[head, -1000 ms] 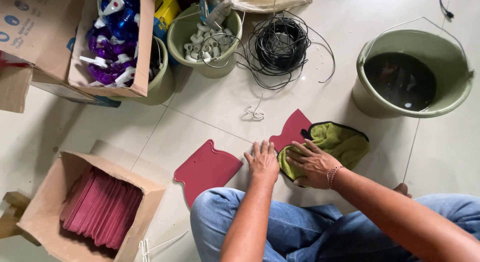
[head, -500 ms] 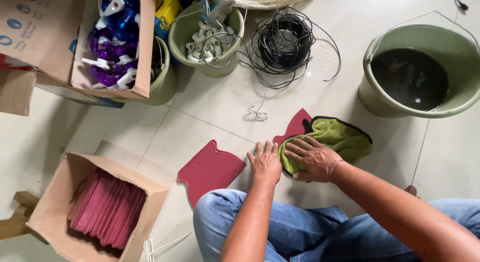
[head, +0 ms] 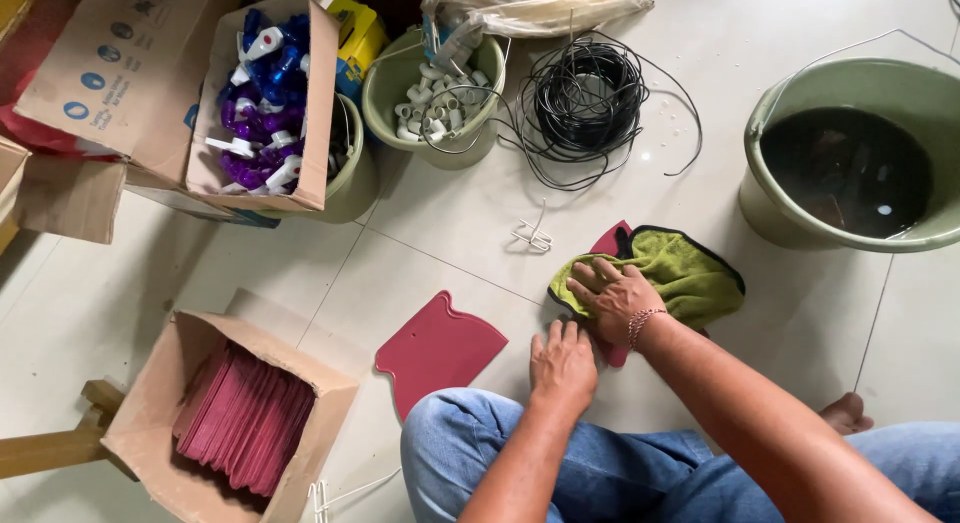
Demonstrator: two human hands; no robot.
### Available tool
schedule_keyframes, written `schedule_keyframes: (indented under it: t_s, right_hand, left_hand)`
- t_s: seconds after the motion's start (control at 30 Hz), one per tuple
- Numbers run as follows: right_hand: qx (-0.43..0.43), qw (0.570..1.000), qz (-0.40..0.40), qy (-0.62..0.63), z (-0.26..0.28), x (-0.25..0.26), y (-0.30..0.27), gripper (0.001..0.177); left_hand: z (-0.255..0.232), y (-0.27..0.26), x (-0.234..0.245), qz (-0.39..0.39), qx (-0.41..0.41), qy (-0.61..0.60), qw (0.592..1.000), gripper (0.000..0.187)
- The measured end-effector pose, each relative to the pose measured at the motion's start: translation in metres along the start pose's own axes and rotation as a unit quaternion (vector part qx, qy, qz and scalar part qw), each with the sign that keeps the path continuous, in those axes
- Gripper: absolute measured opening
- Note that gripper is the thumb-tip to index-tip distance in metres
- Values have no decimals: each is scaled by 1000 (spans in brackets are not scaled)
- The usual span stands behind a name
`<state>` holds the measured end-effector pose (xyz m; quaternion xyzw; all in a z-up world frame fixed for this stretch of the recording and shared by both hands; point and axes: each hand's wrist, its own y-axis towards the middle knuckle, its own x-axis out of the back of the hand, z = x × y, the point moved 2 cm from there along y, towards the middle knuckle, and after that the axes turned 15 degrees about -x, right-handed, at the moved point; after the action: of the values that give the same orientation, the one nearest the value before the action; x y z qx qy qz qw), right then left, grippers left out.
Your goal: The person is sitting on the floor, picking up pink plastic pieces from a box, wiping them thoroughly with a green cloth, and then placing the cleaned pieces on the floor.
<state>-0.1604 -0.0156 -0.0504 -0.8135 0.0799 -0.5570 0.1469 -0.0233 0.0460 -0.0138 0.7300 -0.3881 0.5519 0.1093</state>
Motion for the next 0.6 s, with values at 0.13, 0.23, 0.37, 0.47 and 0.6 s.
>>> schedule_keyframes:
  t_s: [0.13,0.23,0.37,0.47,0.6]
  right_hand:
    - [-27,998,-2,54,3,-7,9,73]
    - [-31,992,-70,104,3,-11,5,71]
    - [62,984,-110,125,-4,3,-24,59]
    - [119,974,-144,130,-2,-12,-35,61]
    - [91,977,-113,156,6,-25,-15,67]
  left_hand:
    - [-17,-5,9,15,-2,-12,1000,40]
    - [-30,-10,25,122,-29,-18,992,40]
    - [-20,-1,4,155,-26,-24,987,39]
    - [-8,9,-25,138,-27,-41,989,38]
    - [-15,10,-9,134,-22,-50,990,41]
